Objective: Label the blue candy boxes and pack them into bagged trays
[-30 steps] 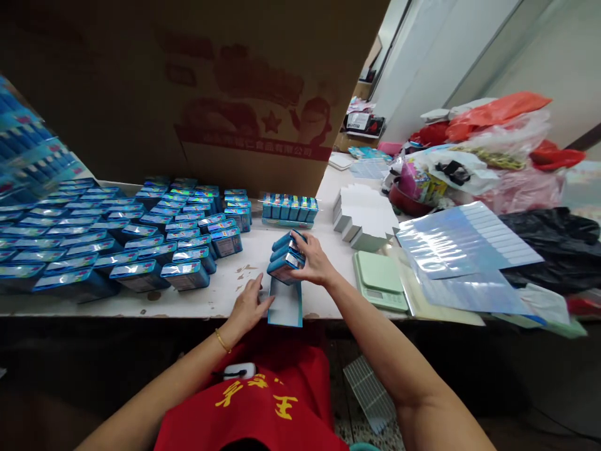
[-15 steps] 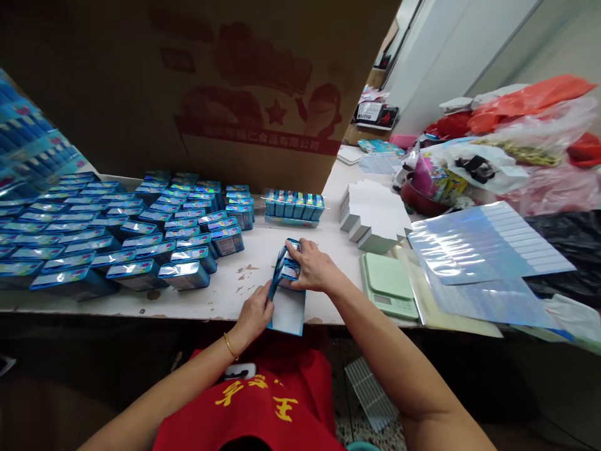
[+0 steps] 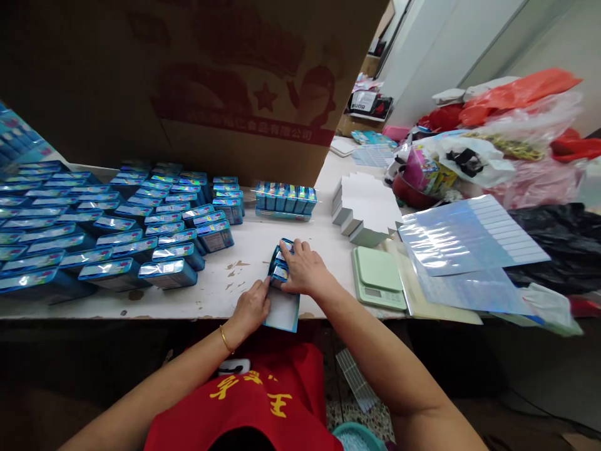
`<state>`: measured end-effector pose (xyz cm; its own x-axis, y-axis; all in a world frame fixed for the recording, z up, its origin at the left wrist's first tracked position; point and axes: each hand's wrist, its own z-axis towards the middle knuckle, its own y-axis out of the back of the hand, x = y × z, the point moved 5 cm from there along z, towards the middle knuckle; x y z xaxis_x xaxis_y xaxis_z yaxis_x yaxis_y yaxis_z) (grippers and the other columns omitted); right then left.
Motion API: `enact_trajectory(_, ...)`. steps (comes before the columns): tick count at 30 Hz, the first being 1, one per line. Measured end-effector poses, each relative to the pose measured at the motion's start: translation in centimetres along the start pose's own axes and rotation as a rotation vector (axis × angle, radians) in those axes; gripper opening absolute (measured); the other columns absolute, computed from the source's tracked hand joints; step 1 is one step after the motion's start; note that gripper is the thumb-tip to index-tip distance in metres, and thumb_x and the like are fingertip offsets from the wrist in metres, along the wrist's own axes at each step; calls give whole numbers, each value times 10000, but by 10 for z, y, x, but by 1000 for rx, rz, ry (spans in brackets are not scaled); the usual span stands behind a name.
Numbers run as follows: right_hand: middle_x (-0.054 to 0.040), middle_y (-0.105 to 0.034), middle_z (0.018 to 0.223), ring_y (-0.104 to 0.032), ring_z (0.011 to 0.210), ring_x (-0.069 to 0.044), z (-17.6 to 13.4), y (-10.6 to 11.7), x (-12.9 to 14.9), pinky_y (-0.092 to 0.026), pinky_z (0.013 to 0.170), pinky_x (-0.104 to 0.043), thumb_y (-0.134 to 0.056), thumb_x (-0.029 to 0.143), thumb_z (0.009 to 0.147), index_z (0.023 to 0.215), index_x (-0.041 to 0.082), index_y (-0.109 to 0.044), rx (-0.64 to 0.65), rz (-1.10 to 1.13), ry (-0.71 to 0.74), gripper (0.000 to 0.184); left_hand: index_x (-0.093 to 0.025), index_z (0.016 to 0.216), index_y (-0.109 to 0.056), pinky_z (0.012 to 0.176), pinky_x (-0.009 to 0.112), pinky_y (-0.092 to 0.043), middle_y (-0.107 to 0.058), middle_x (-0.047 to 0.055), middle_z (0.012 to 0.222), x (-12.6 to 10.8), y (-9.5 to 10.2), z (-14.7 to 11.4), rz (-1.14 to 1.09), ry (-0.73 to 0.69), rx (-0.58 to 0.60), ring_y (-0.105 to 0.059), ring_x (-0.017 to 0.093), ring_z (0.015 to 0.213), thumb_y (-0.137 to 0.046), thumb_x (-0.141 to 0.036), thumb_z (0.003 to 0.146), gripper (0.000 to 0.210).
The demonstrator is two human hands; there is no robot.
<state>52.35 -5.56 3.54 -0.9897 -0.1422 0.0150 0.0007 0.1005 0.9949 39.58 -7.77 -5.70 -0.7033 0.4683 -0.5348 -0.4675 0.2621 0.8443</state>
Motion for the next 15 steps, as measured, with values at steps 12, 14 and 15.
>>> enact_trajectory(12,-126,-164,1480,-84,1360,-314,41,-14,-8,-38,1058,-565,-364,711,752,1405,170,-245,-48,159,139,856,-161,1294,-383,871,374,-449,-548,112,1074,13,4,-2,-188,-35,-42,-563,209,970,-389,-237,834,467)
enact_trajectory(14,-111,-224,1466,-139,1359,-271,42,-11,-22,-79,1075,-525,-324,679,791,1401,187,-260,-34,317,170,786,-168,1276,-421,908,364,-434,-546,109,1107,24,9,-6,-254,-50,-66,-546,200,1018,-393,-264,845,443)
enact_trajectory(15,-99,-262,1454,-173,1353,-249,41,-7,-33,-96,1081,-509,-292,656,816,1401,203,-258,-87,421,134,741,-168,1263,-443,925,366,-426,-550,110,1119,31,13,-8,-287,-37,-93,-538,201,1041,-402,-292,848,435)
